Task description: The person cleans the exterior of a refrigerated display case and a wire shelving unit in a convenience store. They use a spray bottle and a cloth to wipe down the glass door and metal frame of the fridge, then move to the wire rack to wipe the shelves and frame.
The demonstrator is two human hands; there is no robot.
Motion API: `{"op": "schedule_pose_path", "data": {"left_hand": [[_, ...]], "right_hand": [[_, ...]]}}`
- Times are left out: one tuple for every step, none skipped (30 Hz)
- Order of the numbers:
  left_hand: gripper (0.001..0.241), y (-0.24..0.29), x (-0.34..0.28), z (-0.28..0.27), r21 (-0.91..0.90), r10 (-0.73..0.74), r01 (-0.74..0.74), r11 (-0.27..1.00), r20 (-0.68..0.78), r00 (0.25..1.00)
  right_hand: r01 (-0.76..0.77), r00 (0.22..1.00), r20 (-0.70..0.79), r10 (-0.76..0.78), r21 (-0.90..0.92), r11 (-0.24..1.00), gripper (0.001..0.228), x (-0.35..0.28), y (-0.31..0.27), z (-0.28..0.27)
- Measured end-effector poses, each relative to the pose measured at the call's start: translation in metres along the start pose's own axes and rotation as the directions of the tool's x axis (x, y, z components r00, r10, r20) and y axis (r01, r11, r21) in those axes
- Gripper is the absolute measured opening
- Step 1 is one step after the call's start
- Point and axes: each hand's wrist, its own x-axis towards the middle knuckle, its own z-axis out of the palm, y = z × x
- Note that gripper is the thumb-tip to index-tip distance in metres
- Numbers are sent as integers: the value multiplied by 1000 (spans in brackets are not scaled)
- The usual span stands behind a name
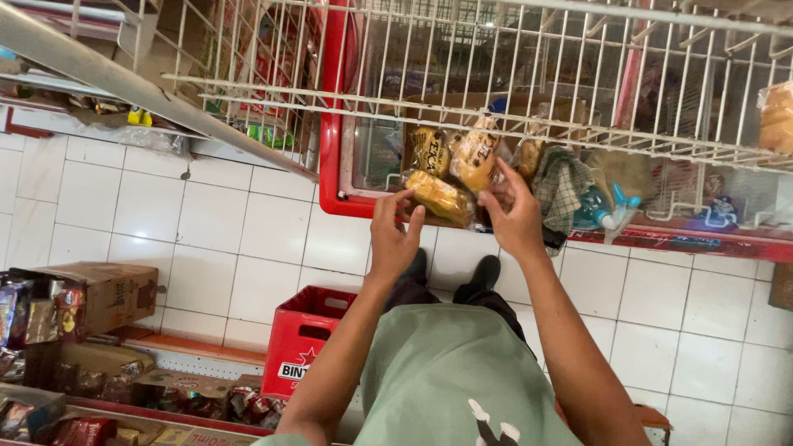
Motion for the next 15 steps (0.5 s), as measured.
{"op": "schedule_pose_path", "data": {"left_hand": [[46, 1, 6, 2, -176, -33, 46, 983, 78, 996], [48, 1, 11, 5, -342, -53, 106, 934, 161, 986], [50, 2, 15, 7, -489, -58, 174, 855, 245, 968], [50, 3, 18, 10, -503, -54, 190, 843, 273, 961], [49, 4, 21, 14, -515, -52, 208, 832, 301, 952], [49, 4, 22, 16, -525, -49, 227, 820, 330, 943], [45, 4, 24, 17, -524, -56, 255, 813, 366, 929], [42, 2, 25, 15, -521, -62, 284, 805, 402, 914], [39, 0, 25, 14, -518, -67, 312, 797, 437, 897], [39, -1, 26, 13, -556, -99, 360, 749, 443, 891], [40, -2, 28, 11, -593, -132, 404, 697, 448, 884], [40, -3, 29, 11, -626, -164, 445, 640, 454, 876], [40, -4, 29, 9, -650, -213, 475, 593, 442, 871], [41, -5, 28, 6, -674, -261, 501, 543, 431, 864], [41, -5, 28, 3, -698, -308, 520, 493, 419, 854]], "right_hand": [[52, 999, 11, -53, 28, 998, 66, -11, 1, 2], [104, 994, 20, -106, 57, 993, 66, -21, 1, 3], [157, 987, 27, -160, 86, 984, 66, -29, 1, 5], [222, 973, 43, -225, 69, 973, 64, -36, 1, 8], [284, 956, 62, -287, 53, 957, 63, -43, 1, 11], [345, 934, 82, -347, 38, 938, 61, -46, 2, 13], [379, 921, 79, -381, 43, 925, 62, -48, 4, 14], [412, 907, 76, -415, 48, 910, 63, -49, 7, 15], [444, 891, 75, -447, 52, 894, 64, -51, 11, 15], [413, 905, 59, -422, 123, 902, 65, -51, 16, 14], [382, 916, 46, -398, 196, 903, 67, -49, 20, 14], [350, 927, 36, -372, 269, 897, 69, -48, 23, 15], [247, 963, 25, -268, 321, 914, 64, -44, 27, 15], [142, 987, 20, -161, 372, 917, 59, -40, 29, 15], [40, 998, 21, -54, 422, 906, 54, -35, 30, 15]]}}
